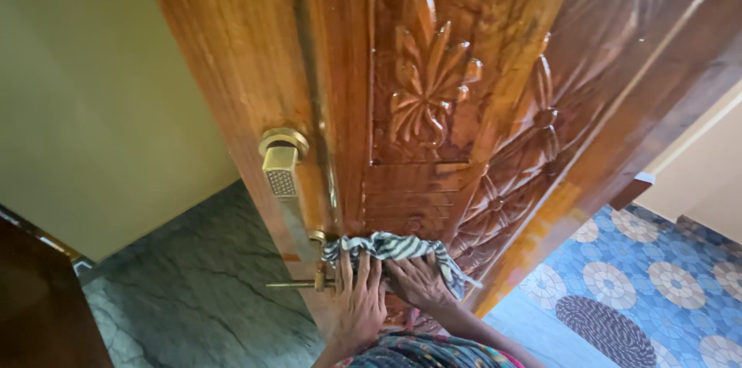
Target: The person wipes the surface of a wooden door with a striped cloth. They repeatedly rub the door's carved panels and the door handle area, moving the cloth up and down and side to side across the surface.
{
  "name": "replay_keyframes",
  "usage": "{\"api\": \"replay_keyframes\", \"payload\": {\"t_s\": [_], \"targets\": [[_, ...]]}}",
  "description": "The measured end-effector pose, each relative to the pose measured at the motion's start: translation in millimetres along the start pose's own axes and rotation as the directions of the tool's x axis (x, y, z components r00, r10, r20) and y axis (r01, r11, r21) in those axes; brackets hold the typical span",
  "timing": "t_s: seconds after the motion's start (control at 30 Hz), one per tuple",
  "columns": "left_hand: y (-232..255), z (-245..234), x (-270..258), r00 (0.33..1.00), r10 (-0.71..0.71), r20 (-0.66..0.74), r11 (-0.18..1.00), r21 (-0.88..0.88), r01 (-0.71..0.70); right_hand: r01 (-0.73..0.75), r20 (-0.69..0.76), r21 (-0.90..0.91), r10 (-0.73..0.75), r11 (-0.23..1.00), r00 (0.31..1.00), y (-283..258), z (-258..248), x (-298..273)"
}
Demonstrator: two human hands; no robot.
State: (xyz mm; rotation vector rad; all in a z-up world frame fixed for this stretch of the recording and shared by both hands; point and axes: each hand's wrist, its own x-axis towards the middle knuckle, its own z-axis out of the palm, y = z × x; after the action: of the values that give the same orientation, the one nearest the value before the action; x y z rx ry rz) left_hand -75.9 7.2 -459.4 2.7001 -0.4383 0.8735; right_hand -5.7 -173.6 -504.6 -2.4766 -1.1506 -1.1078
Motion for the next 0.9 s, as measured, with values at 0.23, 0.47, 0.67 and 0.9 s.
{"api": "replay_keyframes", "payload": {"t_s": [0.23,0.47,0.67,0.9], "targets": [[16.9,37.2,-15.7,0.994,0.100,-0.054,0.995,0.017,-0.099,-0.163,0.159,-0.002,0.161,0.987,0.974,13.9,1.9,-53.0],[60.6,58.4,8.9,0.954,0.286,0.091,0.954,0.063,-0.292,-0.327,0.109,-0.042,0.330,0.944,0.938,52.2,-12.0,-95.8],[103.7,88.8,25.4,0.931,0.364,0.019,0.931,-0.036,-0.364,-0.400,-0.054,-0.075,0.397,0.914,0.916,69.1,-34.2,-111.9],[118.8,86.7,72.3,0.920,0.390,-0.042,0.918,0.097,-0.385,-0.429,-0.204,-0.074,0.408,0.900,0.890,95.7,-56.7,-89.0]]}}
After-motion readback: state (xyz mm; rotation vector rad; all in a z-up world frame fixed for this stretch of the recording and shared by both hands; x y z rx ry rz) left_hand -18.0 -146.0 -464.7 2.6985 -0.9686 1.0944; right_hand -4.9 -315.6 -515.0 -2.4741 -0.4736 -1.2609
